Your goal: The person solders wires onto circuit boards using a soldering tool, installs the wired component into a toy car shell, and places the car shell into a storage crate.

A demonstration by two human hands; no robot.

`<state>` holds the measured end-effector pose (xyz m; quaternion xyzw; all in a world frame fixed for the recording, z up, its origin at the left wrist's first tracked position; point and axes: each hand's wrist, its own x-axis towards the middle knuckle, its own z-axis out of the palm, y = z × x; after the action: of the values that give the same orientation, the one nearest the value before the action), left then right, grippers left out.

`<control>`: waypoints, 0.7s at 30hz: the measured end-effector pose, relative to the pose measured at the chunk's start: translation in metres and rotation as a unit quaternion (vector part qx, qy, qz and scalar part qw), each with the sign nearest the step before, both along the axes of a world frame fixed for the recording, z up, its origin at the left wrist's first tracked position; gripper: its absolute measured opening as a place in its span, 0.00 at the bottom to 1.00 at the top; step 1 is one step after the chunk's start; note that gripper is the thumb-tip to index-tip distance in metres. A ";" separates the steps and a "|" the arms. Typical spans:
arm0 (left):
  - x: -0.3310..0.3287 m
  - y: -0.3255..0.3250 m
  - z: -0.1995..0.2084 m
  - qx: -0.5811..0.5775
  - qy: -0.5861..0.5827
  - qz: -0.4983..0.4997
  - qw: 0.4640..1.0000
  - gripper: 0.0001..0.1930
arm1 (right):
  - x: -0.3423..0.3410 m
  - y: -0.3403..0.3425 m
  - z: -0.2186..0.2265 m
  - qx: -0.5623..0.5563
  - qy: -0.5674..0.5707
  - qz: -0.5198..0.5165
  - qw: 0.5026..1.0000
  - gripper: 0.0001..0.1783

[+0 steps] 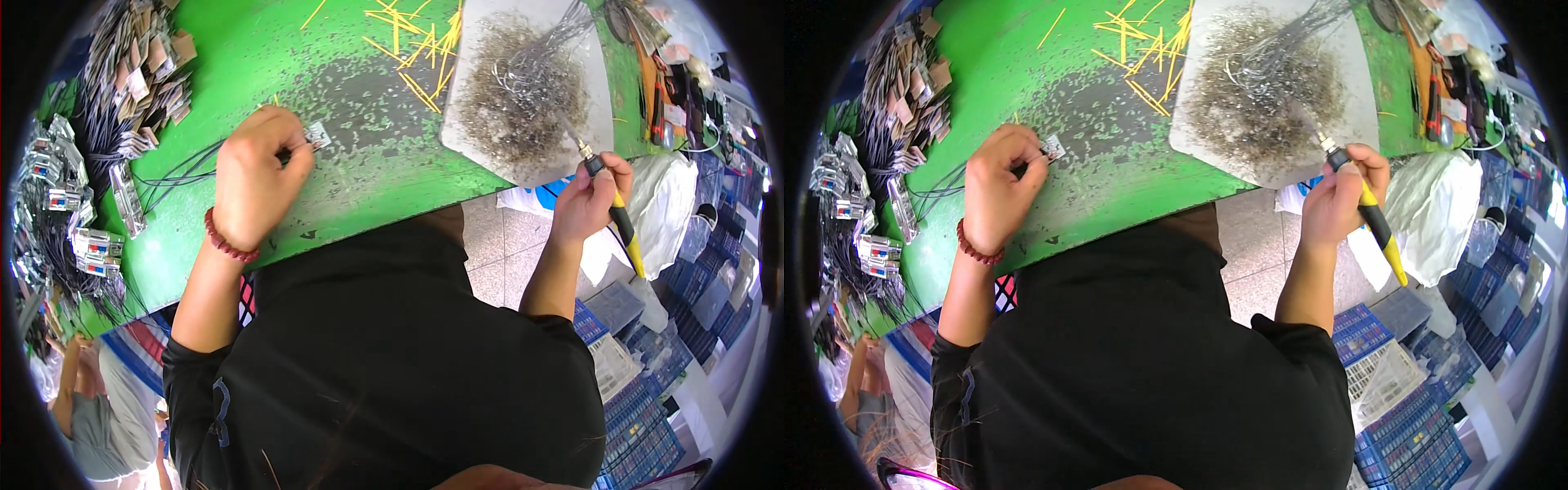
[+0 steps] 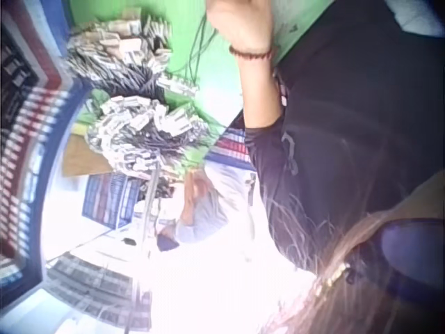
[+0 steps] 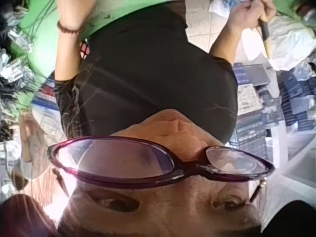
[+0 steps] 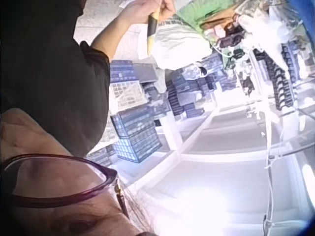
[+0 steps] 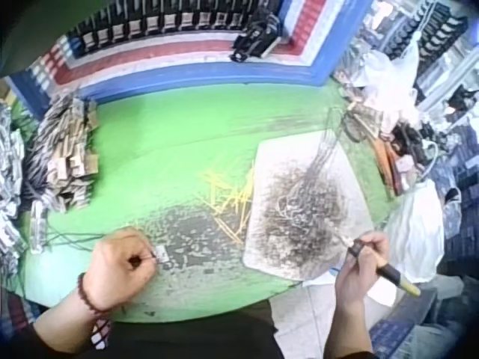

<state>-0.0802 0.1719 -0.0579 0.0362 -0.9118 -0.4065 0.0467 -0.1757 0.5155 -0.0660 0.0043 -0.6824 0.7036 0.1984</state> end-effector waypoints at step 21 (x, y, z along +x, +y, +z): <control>-0.004 0.005 0.007 0.042 -0.040 0.013 0.998 0.03 | -0.019 0.026 -0.023 0.049 0.023 -0.023 0.998 0.05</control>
<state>-0.0840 0.1772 -0.0513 0.0660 -0.8944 -0.4421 0.0143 -0.1946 0.5417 -0.0889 0.0143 -0.7114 0.6640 0.2300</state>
